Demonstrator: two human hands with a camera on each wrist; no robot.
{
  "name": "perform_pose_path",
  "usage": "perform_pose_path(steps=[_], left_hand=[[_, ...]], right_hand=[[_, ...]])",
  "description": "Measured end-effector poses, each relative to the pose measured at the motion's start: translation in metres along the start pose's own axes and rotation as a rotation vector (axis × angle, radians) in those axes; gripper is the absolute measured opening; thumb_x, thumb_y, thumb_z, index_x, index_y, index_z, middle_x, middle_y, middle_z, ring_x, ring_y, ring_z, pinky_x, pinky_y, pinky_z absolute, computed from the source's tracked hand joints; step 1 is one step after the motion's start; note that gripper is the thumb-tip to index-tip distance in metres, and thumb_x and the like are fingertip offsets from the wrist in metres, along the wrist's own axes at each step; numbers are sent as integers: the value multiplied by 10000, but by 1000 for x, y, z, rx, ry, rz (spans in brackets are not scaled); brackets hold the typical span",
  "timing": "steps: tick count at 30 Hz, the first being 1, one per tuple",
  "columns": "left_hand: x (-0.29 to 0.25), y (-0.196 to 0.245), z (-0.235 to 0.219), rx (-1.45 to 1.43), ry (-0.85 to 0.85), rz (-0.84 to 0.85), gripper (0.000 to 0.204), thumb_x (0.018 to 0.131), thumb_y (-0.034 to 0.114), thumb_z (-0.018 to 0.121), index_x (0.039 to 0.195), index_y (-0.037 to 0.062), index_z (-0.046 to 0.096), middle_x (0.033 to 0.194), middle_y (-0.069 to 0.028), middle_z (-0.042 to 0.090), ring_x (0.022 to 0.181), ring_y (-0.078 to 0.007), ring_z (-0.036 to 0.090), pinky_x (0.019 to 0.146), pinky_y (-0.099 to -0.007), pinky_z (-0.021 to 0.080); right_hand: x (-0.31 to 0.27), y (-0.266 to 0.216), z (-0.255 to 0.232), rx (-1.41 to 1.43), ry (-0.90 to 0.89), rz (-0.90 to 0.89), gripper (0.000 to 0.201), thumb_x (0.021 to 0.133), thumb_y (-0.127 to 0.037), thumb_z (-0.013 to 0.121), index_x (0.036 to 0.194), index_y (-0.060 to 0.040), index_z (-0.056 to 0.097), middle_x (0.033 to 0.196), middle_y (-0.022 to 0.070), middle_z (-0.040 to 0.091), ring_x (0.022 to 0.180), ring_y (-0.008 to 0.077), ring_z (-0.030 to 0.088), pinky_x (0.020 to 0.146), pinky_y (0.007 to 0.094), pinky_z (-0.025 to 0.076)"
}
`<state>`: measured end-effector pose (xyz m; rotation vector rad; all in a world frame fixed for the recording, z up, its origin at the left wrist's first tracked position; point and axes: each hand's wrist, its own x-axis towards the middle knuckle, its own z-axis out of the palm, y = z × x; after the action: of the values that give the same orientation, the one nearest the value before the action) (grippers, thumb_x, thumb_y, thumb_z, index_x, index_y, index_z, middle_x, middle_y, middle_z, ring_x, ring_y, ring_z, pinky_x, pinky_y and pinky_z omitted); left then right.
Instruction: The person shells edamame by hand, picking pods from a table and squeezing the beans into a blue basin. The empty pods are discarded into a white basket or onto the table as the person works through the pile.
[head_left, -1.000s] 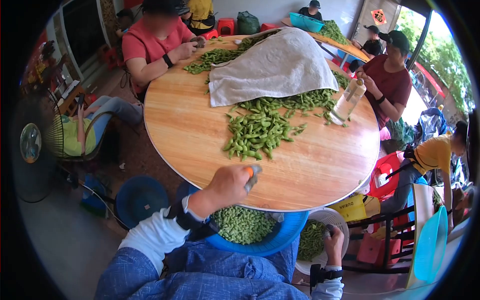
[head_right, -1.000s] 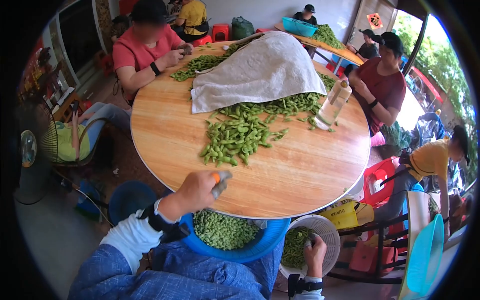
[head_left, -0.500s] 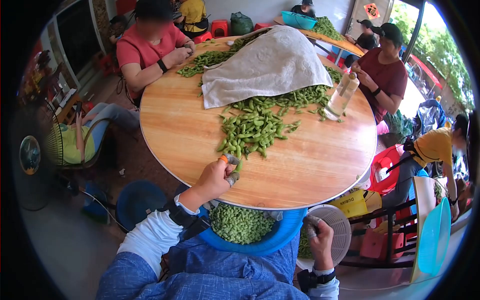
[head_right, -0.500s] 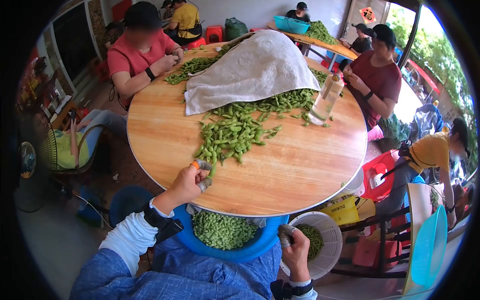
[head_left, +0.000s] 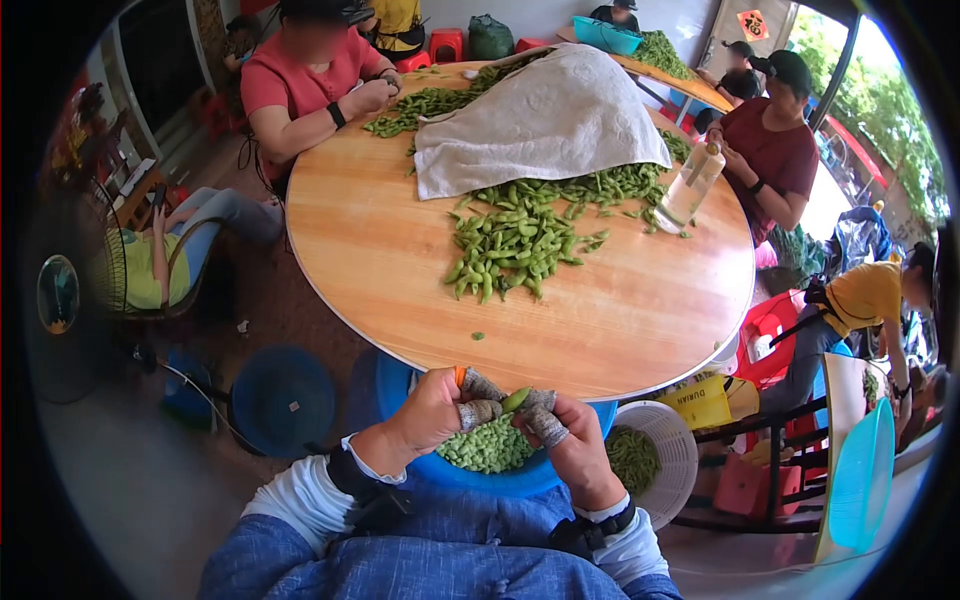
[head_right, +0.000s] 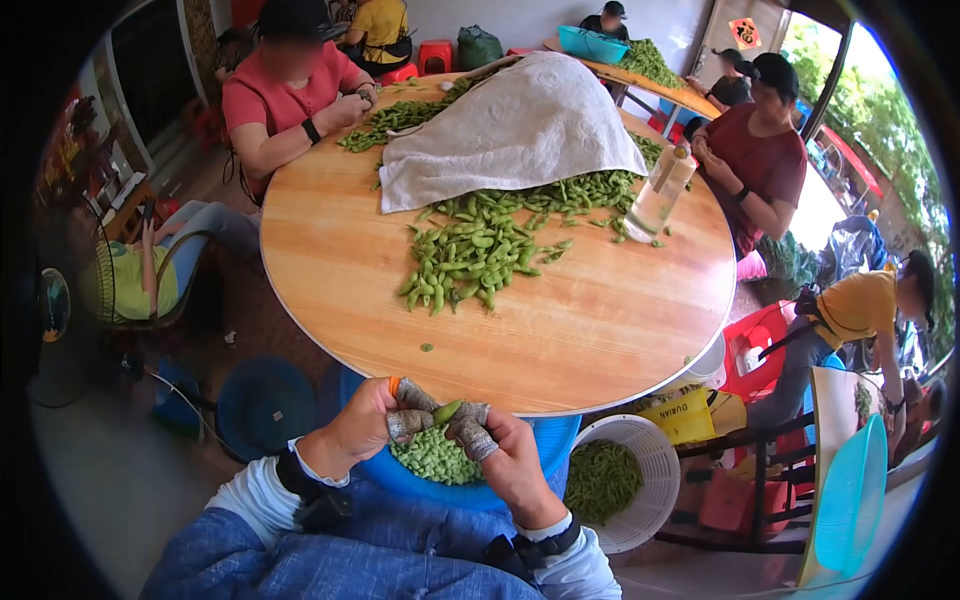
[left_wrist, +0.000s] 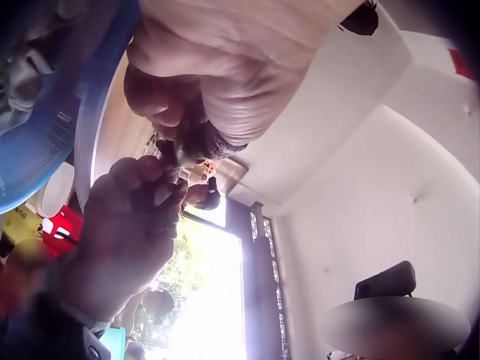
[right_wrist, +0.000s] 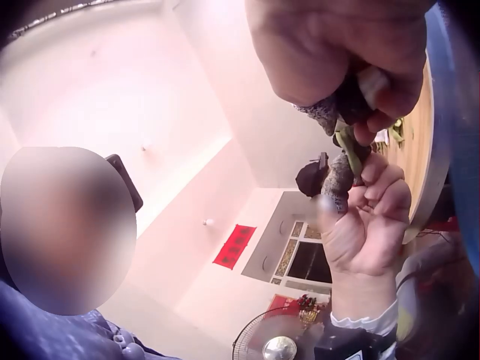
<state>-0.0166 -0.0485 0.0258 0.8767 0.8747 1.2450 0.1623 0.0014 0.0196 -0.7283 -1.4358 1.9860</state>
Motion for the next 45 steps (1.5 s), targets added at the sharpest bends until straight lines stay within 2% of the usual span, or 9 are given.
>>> perform_pose_path(steps=[8,13,14,17,23,26,36,39,45], left_hand=[[-3,-4,6,47,7,-33,171,743,-5,591,911,-24,564,823,-20,592,741,-72,541,668,-201,438],[-4,-4,12,22,15,-45,162,740,47,618,883,-11,569,764,-2,576,662,-52,505,579,-178,393],[-5,-4,14,31,29,-42,162,738,76,634,866,-3,574,731,11,566,620,-42,486,536,-165,369],[-2,-20,7,78,82,-25,109,731,-19,567,840,-17,557,783,-25,584,708,-73,533,639,-208,436],[0,-32,1,146,39,15,189,738,-9,595,914,-5,527,804,-8,568,730,-67,520,656,-197,421],[-2,-25,9,91,63,14,98,716,-34,560,810,-10,548,751,-14,562,693,-70,498,626,-206,412],[-7,-16,8,173,123,8,110,698,-30,562,808,-26,561,712,-16,572,648,-61,508,575,-201,419],[-6,-19,6,139,127,44,106,705,-28,571,810,-28,559,714,-10,570,637,-62,504,570,-198,414],[-8,-12,5,44,64,-106,103,730,1,584,828,-15,556,727,-21,578,638,-67,508,570,-209,413]], right_hand=[[-8,-4,0,-9,23,34,206,857,-180,495,956,-17,572,826,-12,577,719,43,487,621,170,372],[-7,-1,0,-46,49,-4,190,844,-159,508,928,-1,572,825,1,579,755,64,503,663,191,393],[-9,0,0,-49,81,-20,191,836,-175,517,900,-5,576,788,-1,573,710,63,488,628,191,376],[-8,-3,5,-29,92,-66,213,808,-212,542,831,-6,587,701,0,552,605,70,450,548,198,337],[-11,1,4,-39,142,-12,244,796,-228,567,821,15,577,668,21,542,582,81,447,534,206,338],[-9,5,4,-39,153,-29,250,783,-234,586,806,15,570,654,26,538,577,83,445,530,207,339],[-10,-2,3,-75,68,54,208,814,-194,536,890,-6,583,748,7,573,649,66,477,579,190,355],[-10,-9,7,4,44,59,147,830,-94,499,920,4,562,834,11,584,745,71,514,676,205,408],[-5,5,3,-75,50,21,129,823,-41,497,925,13,553,860,20,584,788,86,525,711,215,412]])
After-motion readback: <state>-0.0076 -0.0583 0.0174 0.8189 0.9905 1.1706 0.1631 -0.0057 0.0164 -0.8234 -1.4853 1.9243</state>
